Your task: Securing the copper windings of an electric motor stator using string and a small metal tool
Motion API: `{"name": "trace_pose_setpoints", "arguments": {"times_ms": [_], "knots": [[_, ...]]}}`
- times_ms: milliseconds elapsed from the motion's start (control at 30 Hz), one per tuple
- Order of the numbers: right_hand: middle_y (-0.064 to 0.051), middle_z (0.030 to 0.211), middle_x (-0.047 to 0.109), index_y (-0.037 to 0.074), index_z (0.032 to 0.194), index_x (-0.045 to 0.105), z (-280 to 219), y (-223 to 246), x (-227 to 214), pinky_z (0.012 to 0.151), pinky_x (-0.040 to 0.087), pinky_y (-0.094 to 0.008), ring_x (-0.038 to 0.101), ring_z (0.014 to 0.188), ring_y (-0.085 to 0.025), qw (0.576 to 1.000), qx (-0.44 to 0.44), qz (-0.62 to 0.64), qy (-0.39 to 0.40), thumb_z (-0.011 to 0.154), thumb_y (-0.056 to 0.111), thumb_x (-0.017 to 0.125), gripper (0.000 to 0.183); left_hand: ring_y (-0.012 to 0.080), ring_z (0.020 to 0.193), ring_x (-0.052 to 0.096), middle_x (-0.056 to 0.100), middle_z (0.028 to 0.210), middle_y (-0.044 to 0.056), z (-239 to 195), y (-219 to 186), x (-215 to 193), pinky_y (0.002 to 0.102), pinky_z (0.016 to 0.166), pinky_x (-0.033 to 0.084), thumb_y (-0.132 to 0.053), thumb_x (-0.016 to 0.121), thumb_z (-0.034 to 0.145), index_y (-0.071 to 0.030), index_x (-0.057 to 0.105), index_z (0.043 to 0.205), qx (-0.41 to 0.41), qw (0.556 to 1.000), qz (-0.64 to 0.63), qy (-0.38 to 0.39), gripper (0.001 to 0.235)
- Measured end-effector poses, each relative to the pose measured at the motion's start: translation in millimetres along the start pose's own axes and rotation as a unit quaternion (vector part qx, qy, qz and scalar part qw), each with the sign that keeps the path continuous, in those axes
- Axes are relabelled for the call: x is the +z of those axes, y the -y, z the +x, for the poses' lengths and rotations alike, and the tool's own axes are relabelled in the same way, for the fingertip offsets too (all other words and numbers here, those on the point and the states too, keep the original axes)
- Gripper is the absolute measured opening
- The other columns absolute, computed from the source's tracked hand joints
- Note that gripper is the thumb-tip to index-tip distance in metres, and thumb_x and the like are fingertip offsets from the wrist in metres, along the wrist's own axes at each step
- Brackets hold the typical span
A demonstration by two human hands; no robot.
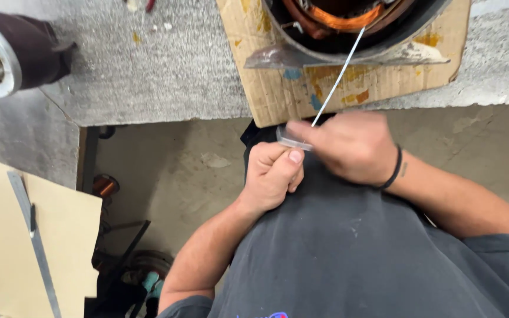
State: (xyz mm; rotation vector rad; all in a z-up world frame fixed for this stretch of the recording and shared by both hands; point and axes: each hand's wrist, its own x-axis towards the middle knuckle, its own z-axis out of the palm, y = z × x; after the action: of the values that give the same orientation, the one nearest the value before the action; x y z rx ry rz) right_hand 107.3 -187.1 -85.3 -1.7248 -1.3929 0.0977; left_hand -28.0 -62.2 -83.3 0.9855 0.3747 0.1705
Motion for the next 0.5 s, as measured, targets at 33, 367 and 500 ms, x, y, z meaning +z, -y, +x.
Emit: {"name": "trace_pose_setpoints", "arguments": {"times_ms": [33,367,500], "knots": [[-0.007,0.07,0.059,0.003,0.123,0.078,1.9,-3.3,-2.3,0.054,0.052,-0.042,0.058,0.058,-0.027,1.0,-0.001,-0.005,-0.002,0.099,0.006,0.06,0.03,0.0079,0.034,0.032,0.046,0.037,-0.001,1.0,-0.1,-0.9,0.02,0.037,0.03,-0.008,0.052,0.102,-0.013,0.05,0.05,0.002,1.0,-0.001,0.005,0.052],[-0.005,0.072,0.059,0.002,0.124,0.077,8.2,-9.5,-11.6,0.054,0.052,-0.038,0.057,0.056,-0.024,1.0,0.013,0.003,0.016,0.105,0.015,0.051,0.034,0.0083,0.034,0.034,0.046,0.037,-0.001,3.4,2.5,-3.2,0.02,0.037,0.03,-0.008,0.053,0.102,-0.013,0.05,0.052,0.004,1.0,-0.002,0.009,0.05],[-0.003,0.069,0.057,0.003,0.121,0.077,9.8,1.6,-3.2,0.053,0.053,-0.037,0.058,0.056,-0.022,0.999,0.022,0.023,0.014,0.105,0.015,0.051,0.033,0.0081,0.034,0.034,0.046,0.037,-0.001,1.3,0.0,-4.4,0.02,0.037,0.031,-0.008,0.053,0.102,-0.013,0.05,0.052,0.001,1.0,-0.003,0.015,0.05]]}}
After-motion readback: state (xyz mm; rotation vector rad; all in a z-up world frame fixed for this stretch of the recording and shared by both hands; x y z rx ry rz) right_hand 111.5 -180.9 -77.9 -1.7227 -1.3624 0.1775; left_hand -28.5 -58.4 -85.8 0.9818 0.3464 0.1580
